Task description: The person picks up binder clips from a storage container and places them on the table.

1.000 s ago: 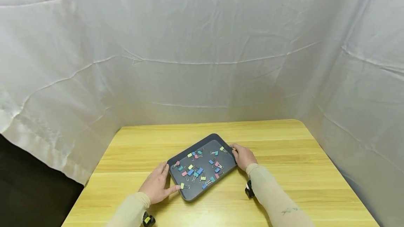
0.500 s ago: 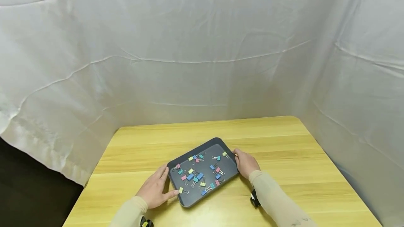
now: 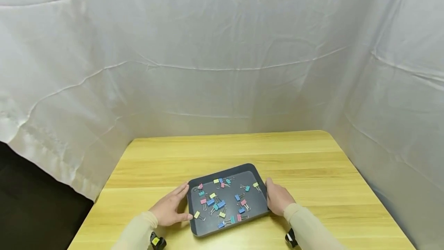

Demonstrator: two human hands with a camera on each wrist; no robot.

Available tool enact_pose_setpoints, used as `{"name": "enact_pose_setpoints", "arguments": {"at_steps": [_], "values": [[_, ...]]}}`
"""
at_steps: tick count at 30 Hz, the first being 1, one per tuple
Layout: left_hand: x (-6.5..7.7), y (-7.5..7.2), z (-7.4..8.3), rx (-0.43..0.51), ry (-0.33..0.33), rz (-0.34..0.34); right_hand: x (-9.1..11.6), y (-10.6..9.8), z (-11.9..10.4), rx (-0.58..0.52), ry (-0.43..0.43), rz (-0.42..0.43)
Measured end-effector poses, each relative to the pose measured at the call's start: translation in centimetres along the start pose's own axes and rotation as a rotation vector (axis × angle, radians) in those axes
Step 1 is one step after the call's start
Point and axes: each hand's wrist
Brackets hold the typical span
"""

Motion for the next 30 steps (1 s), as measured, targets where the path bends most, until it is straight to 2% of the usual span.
{"name": "enact_pose_setpoints", "arguments": {"at_steps": [8, 15, 19, 24, 30], "values": [[-0.2, -0.2, -0.4, 0.092, 0.05, -0.065, 2.8, -0.6, -0.6, -0.092, 0.035, -0.086], [0.5, 0.1, -0.4, 0.179, 0.104, -0.076, 4.3, -1.8, -0.5, -0.236, 0.012, -0.178], [0.5, 0.1, -0.2, 0.226, 0.091, -0.073, 2.7, -2.5, 0.1, -0.29, 0.022, -0.183], [0.2, -0.1, 0.1, 0.261, 0.079, -0.075, -0.5, -3.0, 0.8, -0.34, 0.053, -0.121], [0.3, 0.1, 0.4, 0.25, 0.06, -0.056, -2.7, -3.0, 1.9, -0.36, 0.052, -0.159]]}}
Point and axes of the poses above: each hand's wrist, its own x-axis away from the middle knuckle, its own y-axis out of the palm, z = x × y, and after that the axes turned 6 degrees about -x, right-handed
